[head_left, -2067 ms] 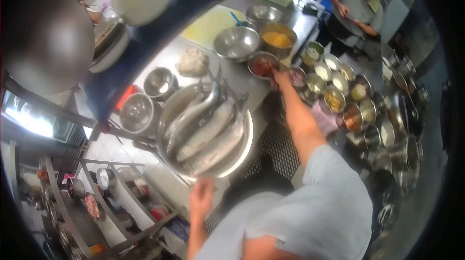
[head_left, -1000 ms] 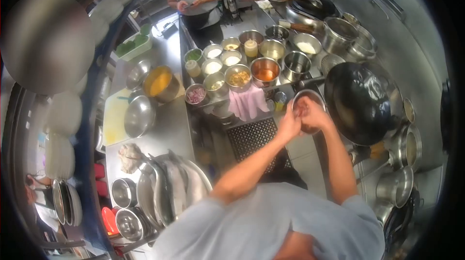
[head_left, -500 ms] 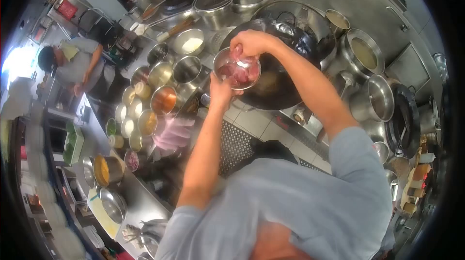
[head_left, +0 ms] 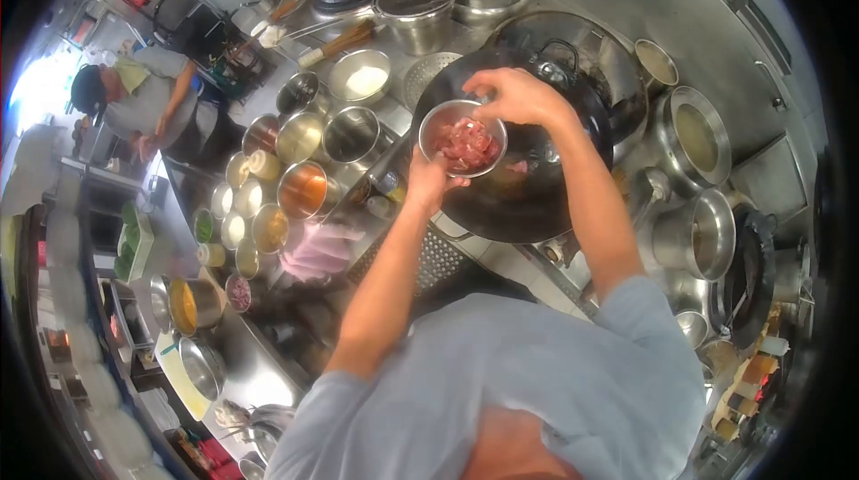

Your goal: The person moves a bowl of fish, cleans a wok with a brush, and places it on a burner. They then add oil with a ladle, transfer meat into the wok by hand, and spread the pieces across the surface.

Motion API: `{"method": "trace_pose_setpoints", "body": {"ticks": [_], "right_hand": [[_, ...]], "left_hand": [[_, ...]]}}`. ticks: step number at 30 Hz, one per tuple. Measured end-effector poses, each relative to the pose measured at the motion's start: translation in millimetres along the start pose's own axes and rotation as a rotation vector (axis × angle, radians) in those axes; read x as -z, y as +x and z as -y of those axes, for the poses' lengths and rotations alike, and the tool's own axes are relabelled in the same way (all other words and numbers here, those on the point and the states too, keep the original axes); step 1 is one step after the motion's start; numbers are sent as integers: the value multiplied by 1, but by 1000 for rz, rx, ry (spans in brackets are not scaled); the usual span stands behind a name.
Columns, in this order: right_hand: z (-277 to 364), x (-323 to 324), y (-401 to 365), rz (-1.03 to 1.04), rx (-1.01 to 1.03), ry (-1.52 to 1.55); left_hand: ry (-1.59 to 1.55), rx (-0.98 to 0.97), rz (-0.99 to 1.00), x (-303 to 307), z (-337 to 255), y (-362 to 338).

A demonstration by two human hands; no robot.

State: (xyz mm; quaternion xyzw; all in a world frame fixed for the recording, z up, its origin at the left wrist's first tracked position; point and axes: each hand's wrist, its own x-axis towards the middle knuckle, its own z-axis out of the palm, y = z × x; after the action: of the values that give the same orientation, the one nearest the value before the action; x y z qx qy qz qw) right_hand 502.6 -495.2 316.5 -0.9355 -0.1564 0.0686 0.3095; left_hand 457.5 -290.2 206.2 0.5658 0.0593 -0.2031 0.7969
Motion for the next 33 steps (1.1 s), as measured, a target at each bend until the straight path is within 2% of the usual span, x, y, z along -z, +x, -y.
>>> {"method": "trace_pose_setpoints", "body": {"ticks": [1, 2, 4, 5, 7, 8, 10, 11, 12, 14, 16, 17, 18, 19, 22, 23, 24, 26, 27, 30, 31, 33], "right_hand": [[2, 0, -3, 2, -51, -47], [-17, -32, 3, -105, 177, -176], [-32, -85, 13, -61, 298, -306], [-30, -83, 11, 25, 180, -215], [-30, -65, 16, 193, -39, -32], [-53, -63, 23, 115, 6, -25], [-53, -33, 15, 88, -220, 155], [-61, -28, 13, 150, -247, 167], [-70, -23, 11, 124, -236, 215], [-87, -10, 12, 71, -206, 297], [-97, -6, 13, 37, -314, 245], [-102, -3, 14, 15, -367, 220], [-109, 0, 16, -7, -419, 192], [-119, -4, 12, 7, -365, 116], [-114, 0, 17, -159, 13, -55], [-100, -4, 19, -205, -64, 27], [-74, -9, 11, -265, 39, -14], [-117, -71, 26, -472, 228, -218], [-116, -60, 21, -148, 42, -220], [-137, -33, 18, 171, -186, -367], [-143, -26, 18, 146, -192, -198], [-134, -42, 23, -246, 0, -126]], "left_hand": [[64, -25, -27, -2, 0, 1], [98, -85, -12, -5, 1, 4], [164, -209, 24, -17, -6, 7], [323, -229, -15, -18, -7, 10], [561, -123, -95, -20, -17, 9], [684, -73, -132, -18, -22, 11], [846, -145, -180, -4, -11, 33], [895, -184, -176, 0, -11, 38], [944, -227, -172, 3, -11, 44], [1093, -450, -184, 4, -7, 60], [1247, -591, -177, -10, -23, 54], [1111, -488, -87, -28, -43, 39], [1180, -507, -73, -34, -46, 41], [1249, -523, -60, -39, -47, 43], [1363, -581, -45, -53, -44, 57], [1384, -597, -41, -58, -40, 61], [1402, -606, -28, -66, -40, 61], [1434, -626, -8, -80, -44, 61], [1462, -644, -10, -78, -42, 65], [1438, -621, -107, -72, -46, 72], [1421, -627, -90, -72, -46, 72], [1447, -633, -33, -78, -41, 68]]}}
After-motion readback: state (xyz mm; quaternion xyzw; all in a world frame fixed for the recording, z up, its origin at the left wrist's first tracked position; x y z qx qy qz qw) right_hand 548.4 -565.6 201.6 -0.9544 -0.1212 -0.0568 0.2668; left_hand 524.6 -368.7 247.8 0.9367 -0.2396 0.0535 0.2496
